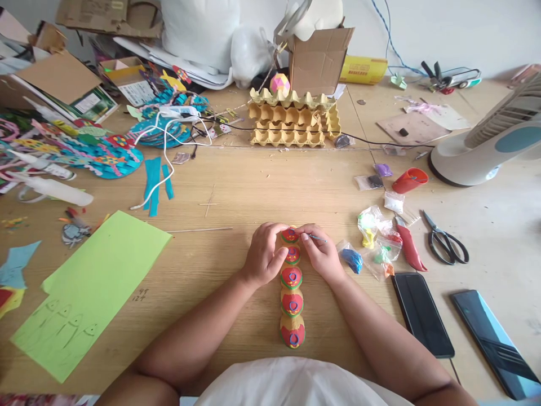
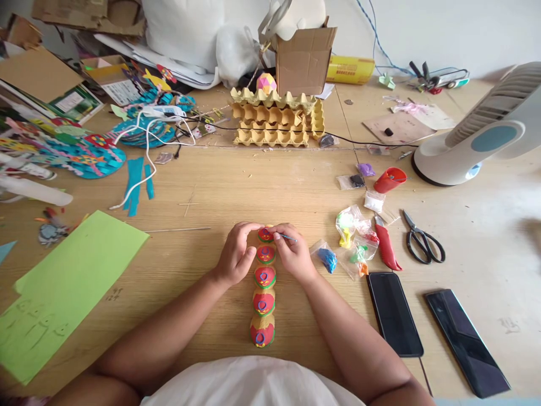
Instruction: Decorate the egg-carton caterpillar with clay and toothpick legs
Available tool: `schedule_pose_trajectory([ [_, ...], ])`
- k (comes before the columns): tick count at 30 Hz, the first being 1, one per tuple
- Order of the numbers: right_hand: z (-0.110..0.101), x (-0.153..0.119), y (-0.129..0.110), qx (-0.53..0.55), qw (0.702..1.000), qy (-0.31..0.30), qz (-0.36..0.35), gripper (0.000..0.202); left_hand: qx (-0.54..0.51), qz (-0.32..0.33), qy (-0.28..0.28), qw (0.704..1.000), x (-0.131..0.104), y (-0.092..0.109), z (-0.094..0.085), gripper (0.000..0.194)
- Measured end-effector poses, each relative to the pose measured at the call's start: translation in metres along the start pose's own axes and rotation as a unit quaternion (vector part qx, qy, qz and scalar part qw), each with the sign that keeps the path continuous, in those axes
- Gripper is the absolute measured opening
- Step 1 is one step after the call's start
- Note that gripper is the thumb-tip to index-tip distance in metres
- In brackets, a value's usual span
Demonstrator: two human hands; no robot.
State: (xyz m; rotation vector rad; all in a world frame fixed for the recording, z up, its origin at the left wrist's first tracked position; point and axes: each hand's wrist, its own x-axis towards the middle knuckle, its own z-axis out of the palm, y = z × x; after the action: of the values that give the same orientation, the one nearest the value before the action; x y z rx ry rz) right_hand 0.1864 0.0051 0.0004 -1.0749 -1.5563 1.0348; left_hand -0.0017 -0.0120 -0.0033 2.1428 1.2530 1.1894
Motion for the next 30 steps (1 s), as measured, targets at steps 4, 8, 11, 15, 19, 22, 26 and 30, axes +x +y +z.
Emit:
schedule_pose_trajectory([
  [4,-0.0005,0.0006,-0.0001,-0.002,1.0,0.0,-0.013,0.021,-0.006,-0.002,-0.004,1.0,0.0005,0.0003,-0.0002,0.053],
  [8,-0.001,0.0015,-0.0003,-0.001,1.0,0.0,-0.01,0.022,-0.004,-0.003,-0.004,1.0,0.0011,0.0007,-0.0003,0.054],
  [11,-0.0014,0.0013,0.0002,0.004,1.0,0.0,-0.004,0.024,-0.006,-0.001,-0.003,1.0,0.0016,0.0014,-0.0007,0.054],
  [15,-0.0012,0.0,0.0039,0.037,0.999,0.027,0.031,0.027,-0.013,-0.001,-0.002,1.0,0.0018,0.0018,-0.0012,0.053],
  [19,-0.0001,-0.0007,0.0077,0.089,0.99,0.054,0.091,0.03,-0.013,-0.004,0.001,1.0,0.0015,0.0009,-0.001,0.054],
  [22,0.0005,-0.0005,0.0082,0.089,0.989,0.049,0.107,0.032,-0.011,-0.004,0.0,1.0,0.0014,0.0,-0.0007,0.053],
  [26,0.0008,-0.0004,0.0069,0.089,0.989,0.041,0.106,0.035,-0.007,-0.004,-0.004,1.0,0.0015,-0.0002,-0.0005,0.054],
  [30,0.0012,-0.001,0.0061,0.095,0.99,0.034,0.102,0.033,-0.011,0.001,-0.004,1.0,0.0018,0.0007,-0.0008,0.053],
])
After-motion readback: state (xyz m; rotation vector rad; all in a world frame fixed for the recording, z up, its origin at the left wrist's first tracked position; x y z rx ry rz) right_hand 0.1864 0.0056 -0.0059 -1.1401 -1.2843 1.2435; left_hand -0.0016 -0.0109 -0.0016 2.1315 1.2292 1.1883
